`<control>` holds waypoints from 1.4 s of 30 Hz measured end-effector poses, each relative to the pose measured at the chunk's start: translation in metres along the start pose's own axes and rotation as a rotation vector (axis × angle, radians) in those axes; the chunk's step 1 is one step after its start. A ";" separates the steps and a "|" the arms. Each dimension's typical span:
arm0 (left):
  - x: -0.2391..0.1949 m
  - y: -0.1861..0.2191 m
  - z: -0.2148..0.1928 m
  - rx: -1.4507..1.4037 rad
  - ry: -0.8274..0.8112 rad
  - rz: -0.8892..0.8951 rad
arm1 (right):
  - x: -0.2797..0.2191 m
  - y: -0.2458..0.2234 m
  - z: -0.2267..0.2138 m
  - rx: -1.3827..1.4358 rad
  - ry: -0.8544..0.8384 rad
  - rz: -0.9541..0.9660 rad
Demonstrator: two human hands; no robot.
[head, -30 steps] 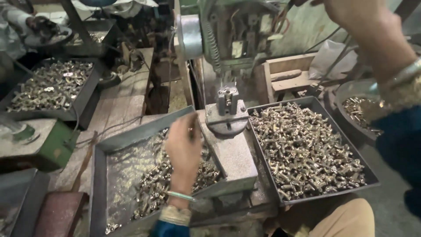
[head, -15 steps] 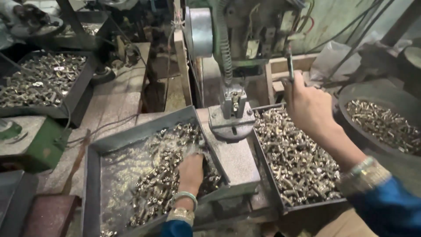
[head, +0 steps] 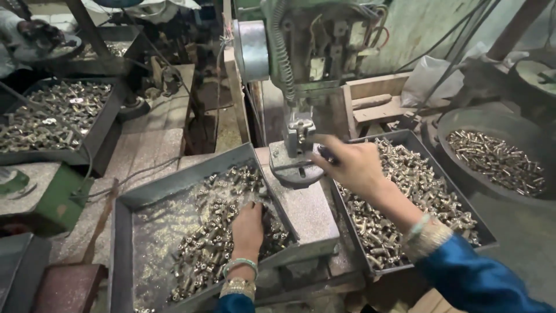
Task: Operating a manual vertical press to process small brass-colored metal components.
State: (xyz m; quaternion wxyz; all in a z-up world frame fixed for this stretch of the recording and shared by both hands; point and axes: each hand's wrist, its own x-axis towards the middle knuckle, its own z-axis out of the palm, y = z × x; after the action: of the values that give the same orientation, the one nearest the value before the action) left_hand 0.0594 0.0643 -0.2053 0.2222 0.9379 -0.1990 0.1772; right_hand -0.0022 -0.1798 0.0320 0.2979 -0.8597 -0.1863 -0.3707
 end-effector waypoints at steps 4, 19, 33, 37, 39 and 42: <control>-0.001 0.000 -0.021 -0.042 -0.035 -0.086 | 0.012 -0.009 0.006 -0.457 -0.149 -0.062; 0.001 0.008 -0.024 -0.002 -0.017 -0.122 | -0.033 0.024 -0.035 -0.040 0.073 0.088; 0.005 0.006 -0.038 -0.024 -0.109 -0.186 | -0.005 -0.002 -0.025 0.146 0.091 -0.050; 0.004 0.006 -0.039 -0.095 0.043 -0.161 | -0.046 0.055 -0.066 0.079 0.123 0.343; 0.003 0.008 -0.041 -0.115 0.095 -0.139 | -0.063 0.084 -0.088 -0.011 0.093 0.422; 0.005 0.010 -0.043 -0.111 0.160 -0.076 | -0.067 0.103 -0.119 -0.496 -0.120 0.651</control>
State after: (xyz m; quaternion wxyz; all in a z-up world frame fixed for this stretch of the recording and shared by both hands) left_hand 0.0490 0.0755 -0.1635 0.2958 0.9138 -0.1545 0.2316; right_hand -0.0533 -0.3412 0.0083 0.1719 -0.9396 0.1734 -0.2400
